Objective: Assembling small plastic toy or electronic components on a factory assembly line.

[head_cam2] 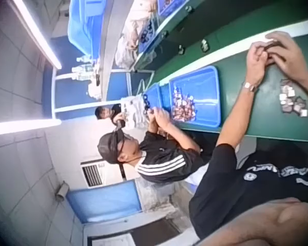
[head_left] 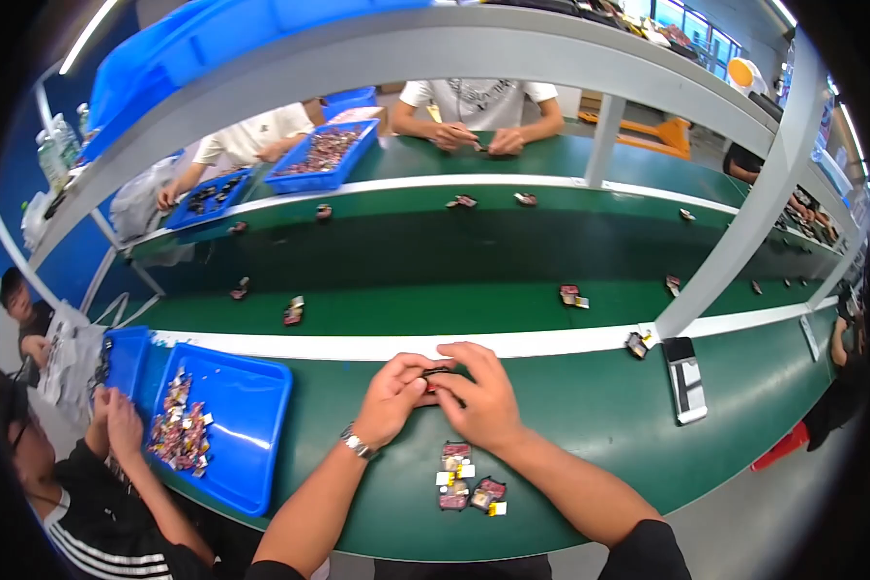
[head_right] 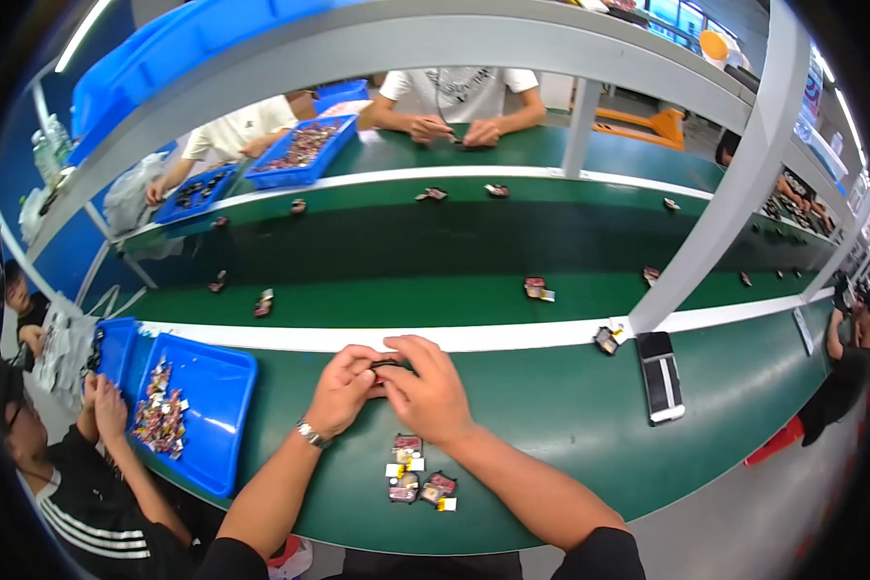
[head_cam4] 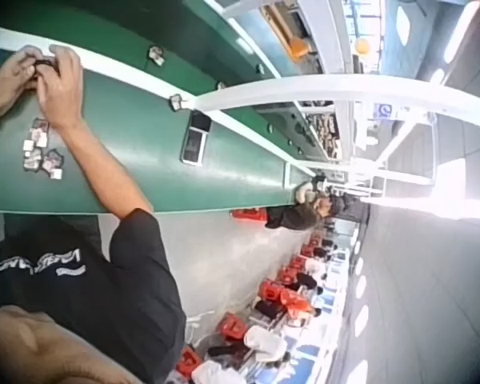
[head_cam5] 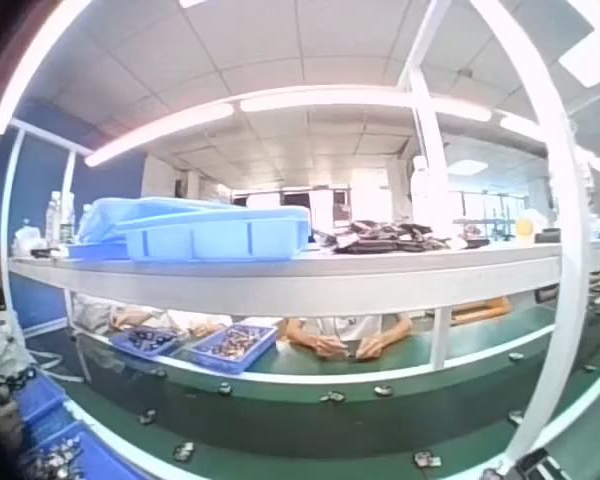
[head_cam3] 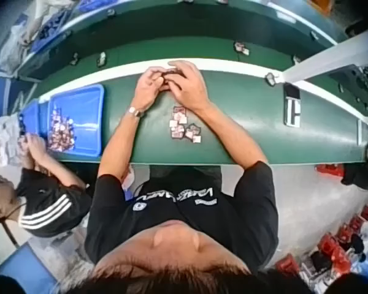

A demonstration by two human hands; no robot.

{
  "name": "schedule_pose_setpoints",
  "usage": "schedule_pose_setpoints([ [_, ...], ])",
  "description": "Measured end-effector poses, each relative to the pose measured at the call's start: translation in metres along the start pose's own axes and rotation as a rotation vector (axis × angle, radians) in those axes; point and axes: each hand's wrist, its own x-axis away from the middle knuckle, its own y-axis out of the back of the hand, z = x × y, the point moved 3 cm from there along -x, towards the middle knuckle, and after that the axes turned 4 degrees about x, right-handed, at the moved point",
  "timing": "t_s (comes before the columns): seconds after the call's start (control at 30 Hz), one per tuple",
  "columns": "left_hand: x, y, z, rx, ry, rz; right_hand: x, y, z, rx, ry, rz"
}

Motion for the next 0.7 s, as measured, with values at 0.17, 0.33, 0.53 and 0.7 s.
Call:
schedule_pose_setpoints([
  [0.17,0.031,0.054,-0.074,-0.116,0.081,-0.008,-0.024,-0.062,0.048,-0.062,-0.008,-0.164],
  [0.33,0.036,0.049,-0.084,-0.171,0.085,-0.029,-0.025,-0.061,0.058,-0.069,-0.016,-0.207],
  [0.53,0.027,0.051,-0.079,-0.142,0.097,-0.024,-0.023,-0.061,0.053,0.009,-0.030,-0.206],
  [0.7,0.023,0.053,-0.082,-0.162,0.093,-0.042,-0.029,-0.065,0.047,-0.027,-0.001,-0.185],
])
